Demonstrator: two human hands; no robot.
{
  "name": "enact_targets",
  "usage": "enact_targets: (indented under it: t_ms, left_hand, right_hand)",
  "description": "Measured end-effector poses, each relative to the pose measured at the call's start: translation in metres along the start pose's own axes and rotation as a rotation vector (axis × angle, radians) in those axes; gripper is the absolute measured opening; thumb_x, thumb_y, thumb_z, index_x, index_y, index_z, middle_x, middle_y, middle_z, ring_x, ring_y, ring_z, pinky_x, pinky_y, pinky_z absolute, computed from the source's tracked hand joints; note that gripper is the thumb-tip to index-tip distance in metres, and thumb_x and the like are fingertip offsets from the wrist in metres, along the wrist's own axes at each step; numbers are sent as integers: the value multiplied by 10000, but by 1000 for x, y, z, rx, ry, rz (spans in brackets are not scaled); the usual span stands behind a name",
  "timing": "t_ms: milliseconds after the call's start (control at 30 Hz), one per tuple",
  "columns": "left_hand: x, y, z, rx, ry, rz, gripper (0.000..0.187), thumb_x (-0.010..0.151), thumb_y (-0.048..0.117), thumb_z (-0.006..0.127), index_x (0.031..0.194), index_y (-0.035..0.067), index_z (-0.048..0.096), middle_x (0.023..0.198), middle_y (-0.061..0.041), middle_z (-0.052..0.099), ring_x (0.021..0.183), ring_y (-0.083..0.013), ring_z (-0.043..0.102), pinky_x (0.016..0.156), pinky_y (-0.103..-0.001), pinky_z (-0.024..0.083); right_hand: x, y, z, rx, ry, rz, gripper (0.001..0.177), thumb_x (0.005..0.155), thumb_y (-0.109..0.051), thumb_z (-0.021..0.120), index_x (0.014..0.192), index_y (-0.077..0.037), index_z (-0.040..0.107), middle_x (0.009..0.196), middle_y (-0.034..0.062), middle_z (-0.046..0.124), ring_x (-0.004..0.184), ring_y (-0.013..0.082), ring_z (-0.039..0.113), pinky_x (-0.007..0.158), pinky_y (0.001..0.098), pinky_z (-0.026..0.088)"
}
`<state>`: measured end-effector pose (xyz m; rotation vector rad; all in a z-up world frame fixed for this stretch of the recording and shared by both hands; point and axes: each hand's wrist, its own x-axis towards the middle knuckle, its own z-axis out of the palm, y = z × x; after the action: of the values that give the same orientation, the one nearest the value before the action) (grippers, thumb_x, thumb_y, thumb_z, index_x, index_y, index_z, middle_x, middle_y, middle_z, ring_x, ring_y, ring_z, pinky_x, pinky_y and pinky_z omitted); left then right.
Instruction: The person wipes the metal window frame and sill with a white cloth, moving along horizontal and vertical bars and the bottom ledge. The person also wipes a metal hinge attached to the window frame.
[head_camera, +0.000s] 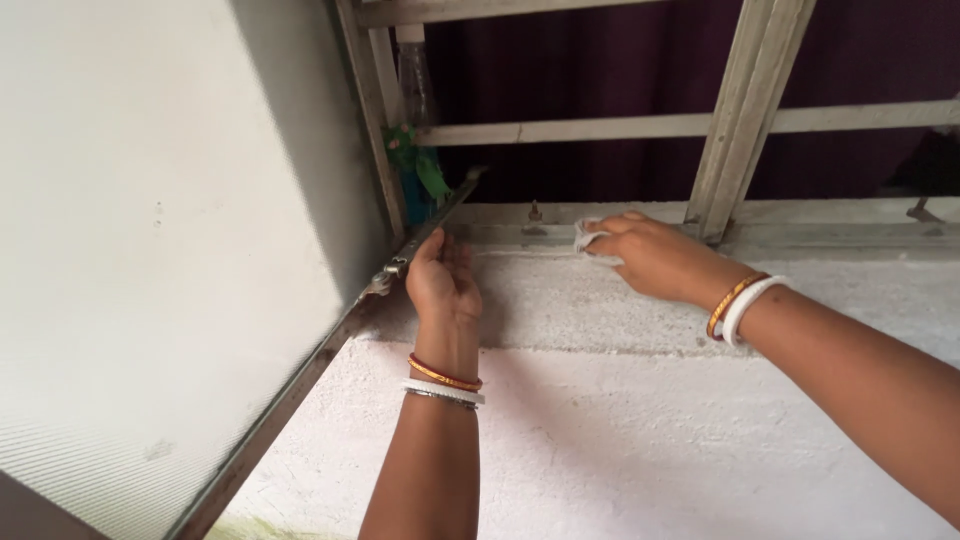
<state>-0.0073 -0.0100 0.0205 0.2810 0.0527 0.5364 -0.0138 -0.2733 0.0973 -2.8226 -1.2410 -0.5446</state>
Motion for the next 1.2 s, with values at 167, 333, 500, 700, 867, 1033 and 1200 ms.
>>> enact_targets:
  t_ms: [167, 333, 500, 700, 867, 1033, 1200]
  left_hand:
    - [-30, -14, 20, 89, -50, 42, 259, 967, 115, 620, 1208, 21, 616, 1142, -42, 668, 1049, -173, 624, 943, -373, 507]
    - [-95, -25, 40, 140, -110, 123, 346, 1045, 182, 517, 1286, -28, 385, 1154, -145, 719, 987, -233, 670, 972, -410, 567]
    - [-165, -27, 42, 255, -189, 201, 359, 1034, 129, 425, 1364, 29, 324, 1130, -137, 669, 943, -256, 729, 902, -418, 607]
    - [-221, -12, 22, 333, -231, 225, 504, 1006, 81, 396, 1489, 84, 255, 1172, -174, 662, 641, -170, 648, 661, -388, 606]
    - [-268, 2, 16, 350, -206, 205, 574, 959, -9, 432, 1519, 9, 304, 1297, -167, 630, 580, -87, 565, 521, -269, 542]
    - [-308, 6, 12, 246, -133, 148, 740, 868, -69, 424, 1571, 120, 289, 1265, -146, 600, 565, -67, 546, 455, -222, 479]
    - [-320, 21, -2, 231, -151, 86, 744, 837, -109, 413, 1557, 43, 308, 1189, -110, 616, 510, -41, 442, 402, -181, 378]
  right_hand:
    - [-10, 1, -12, 50, -70, 53, 455, 877, -3, 613, 1307, -141, 670, 1385, 33, 601, 1364, 198, 488, 1160, 345, 383]
    - [-12, 20, -36, 174, -196, 178, 487, 909, 19, 589, 1363, -143, 658, 1437, 17, 577, 1198, 225, 672, 1051, 340, 518]
    - [-23, 28, -27, 54, -180, 67, 568, 871, -24, 634, 1408, -208, 610, 1339, 23, 600, 1324, 208, 487, 1132, 384, 399]
    - [-16, 29, -21, -28, -140, -14, 574, 848, 81, 593, 1358, -171, 664, 1319, 48, 661, 1141, 268, 660, 973, 413, 545]
    - [16, -8, -49, 410, 27, -200, 496, 779, -18, 659, 1263, -115, 710, 1202, 94, 732, 911, 234, 754, 801, 389, 609]
    - [51, -86, -29, 763, 329, -401, 453, 809, -65, 665, 1261, -72, 708, 1166, 107, 760, 972, 234, 757, 866, 326, 585]
    - [84, -151, 10, 930, 393, -406, 447, 867, -122, 688, 1300, -16, 662, 1299, 159, 696, 1157, 272, 697, 981, 353, 545]
